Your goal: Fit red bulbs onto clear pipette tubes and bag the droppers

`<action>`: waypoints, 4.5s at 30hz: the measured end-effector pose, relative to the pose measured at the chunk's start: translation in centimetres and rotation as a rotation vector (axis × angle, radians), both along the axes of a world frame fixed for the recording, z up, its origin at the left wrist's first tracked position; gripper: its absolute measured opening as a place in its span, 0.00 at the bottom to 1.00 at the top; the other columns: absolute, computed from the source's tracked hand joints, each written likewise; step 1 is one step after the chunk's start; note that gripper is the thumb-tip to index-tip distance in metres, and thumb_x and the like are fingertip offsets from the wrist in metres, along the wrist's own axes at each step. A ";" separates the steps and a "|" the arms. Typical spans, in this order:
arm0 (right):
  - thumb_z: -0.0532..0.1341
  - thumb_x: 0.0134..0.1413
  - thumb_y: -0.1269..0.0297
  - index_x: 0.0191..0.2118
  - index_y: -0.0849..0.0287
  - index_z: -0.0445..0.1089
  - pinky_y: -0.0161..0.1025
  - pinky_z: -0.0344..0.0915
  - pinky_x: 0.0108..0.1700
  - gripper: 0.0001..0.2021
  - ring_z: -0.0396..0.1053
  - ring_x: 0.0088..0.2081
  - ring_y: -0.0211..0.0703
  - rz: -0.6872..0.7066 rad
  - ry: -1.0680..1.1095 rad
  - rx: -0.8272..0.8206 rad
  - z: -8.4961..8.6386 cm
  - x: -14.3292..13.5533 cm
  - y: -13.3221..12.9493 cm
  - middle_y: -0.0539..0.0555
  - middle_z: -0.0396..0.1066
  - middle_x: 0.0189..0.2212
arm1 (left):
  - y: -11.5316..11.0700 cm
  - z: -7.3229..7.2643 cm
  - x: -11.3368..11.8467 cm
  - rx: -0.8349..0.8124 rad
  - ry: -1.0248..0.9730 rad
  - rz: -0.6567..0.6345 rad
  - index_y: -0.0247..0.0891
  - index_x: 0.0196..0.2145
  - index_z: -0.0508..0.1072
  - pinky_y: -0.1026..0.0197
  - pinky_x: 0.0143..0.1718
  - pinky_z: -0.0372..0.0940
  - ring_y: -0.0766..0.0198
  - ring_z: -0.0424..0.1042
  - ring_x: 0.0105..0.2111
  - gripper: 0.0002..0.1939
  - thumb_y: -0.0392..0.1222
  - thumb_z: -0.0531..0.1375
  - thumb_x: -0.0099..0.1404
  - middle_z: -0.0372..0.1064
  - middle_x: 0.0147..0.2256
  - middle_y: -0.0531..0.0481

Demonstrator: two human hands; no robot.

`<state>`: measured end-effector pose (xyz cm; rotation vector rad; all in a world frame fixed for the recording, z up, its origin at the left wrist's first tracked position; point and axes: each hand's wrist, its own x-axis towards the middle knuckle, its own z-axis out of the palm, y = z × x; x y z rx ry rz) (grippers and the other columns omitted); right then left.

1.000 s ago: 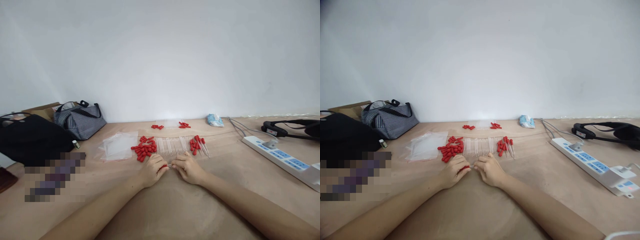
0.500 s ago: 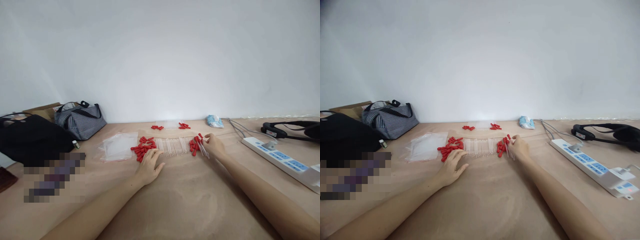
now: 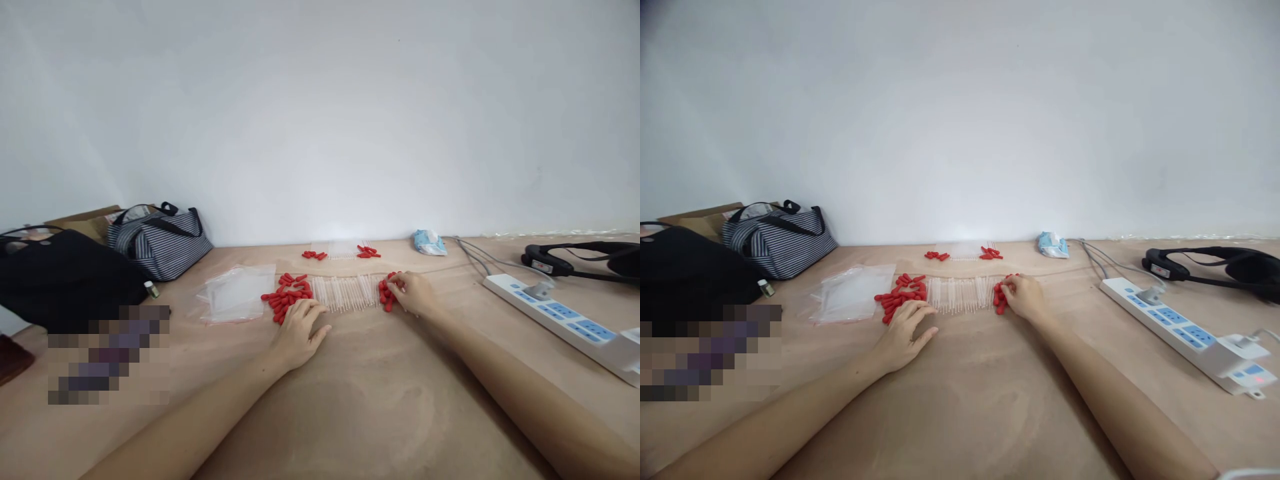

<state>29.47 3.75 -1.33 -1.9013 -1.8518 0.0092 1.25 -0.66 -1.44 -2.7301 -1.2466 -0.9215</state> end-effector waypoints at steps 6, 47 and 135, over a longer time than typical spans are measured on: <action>0.53 0.49 0.57 0.34 0.55 0.72 0.41 0.52 0.37 0.13 0.64 0.40 0.47 0.002 -0.161 0.028 -0.4 -2.2 0.8 0.56 0.70 0.33 | 1.3 1.0 0.6 0.108 0.073 0.268 0.39 0.33 0.70 0.51 0.43 0.53 0.54 0.60 0.42 0.08 0.45 0.56 0.58 0.65 0.38 0.46; 0.54 0.55 0.59 0.36 0.51 0.71 0.42 0.48 0.38 0.10 0.60 0.36 0.43 0.638 -0.075 0.168 -0.7 -6.7 -5.2 0.52 0.68 0.32 | 0.4 -0.1 -0.5 0.019 0.065 -0.070 0.36 0.36 0.67 0.60 0.36 0.62 0.62 0.66 0.33 0.08 0.34 0.49 0.64 0.67 0.32 0.48; 0.56 0.47 0.56 0.43 0.61 0.66 0.35 0.55 0.29 0.19 0.68 0.32 0.45 -0.207 0.200 -0.027 0.3 1.2 1.4 0.55 0.72 0.29 | -0.2 0.3 0.6 -0.079 -0.067 -0.178 0.37 0.30 0.68 0.58 0.39 0.61 0.61 0.65 0.37 0.02 0.36 0.55 0.59 0.67 0.35 0.48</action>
